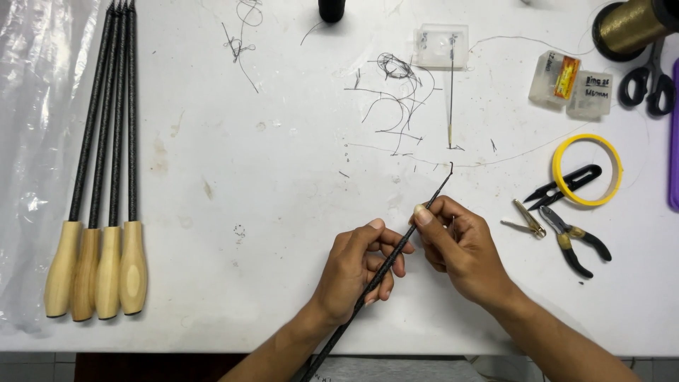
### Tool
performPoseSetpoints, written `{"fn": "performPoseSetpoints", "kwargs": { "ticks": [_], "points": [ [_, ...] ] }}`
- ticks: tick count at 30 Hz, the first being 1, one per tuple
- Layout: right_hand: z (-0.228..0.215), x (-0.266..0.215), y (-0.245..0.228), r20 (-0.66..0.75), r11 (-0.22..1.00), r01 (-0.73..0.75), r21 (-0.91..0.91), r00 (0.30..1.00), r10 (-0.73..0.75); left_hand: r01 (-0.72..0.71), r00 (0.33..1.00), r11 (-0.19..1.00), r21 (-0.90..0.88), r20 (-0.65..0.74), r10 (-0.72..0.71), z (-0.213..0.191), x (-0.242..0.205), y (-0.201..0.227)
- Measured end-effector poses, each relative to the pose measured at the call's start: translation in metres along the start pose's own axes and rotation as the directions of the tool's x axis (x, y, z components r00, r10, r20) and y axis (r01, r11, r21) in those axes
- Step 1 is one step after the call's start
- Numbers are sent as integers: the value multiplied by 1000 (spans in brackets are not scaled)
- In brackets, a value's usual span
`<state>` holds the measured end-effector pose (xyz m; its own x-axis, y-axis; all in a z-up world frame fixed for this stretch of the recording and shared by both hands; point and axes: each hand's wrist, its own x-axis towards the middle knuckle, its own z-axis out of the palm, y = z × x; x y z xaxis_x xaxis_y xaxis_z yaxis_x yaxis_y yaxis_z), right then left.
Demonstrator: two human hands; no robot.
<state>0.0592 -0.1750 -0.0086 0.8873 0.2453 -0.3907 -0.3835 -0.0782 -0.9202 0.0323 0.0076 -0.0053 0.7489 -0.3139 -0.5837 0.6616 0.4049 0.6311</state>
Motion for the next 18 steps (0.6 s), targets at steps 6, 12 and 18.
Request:
{"fn": "performPoseSetpoints", "kwargs": {
  "ticks": [6,12,18],
  "points": [
    [-15,19,-1,-50,992,-18,125,998,25,58,997,995,77,-60,-53,10,6,9],
    [-28,27,0,-115,981,65,184,992,-45,-141,987,944,297,-35,159,6,30,-4],
    [-30,32,2,-86,979,58,193,995,-42,-205,973,915,347,-32,231,15,35,5]
  ]
}}
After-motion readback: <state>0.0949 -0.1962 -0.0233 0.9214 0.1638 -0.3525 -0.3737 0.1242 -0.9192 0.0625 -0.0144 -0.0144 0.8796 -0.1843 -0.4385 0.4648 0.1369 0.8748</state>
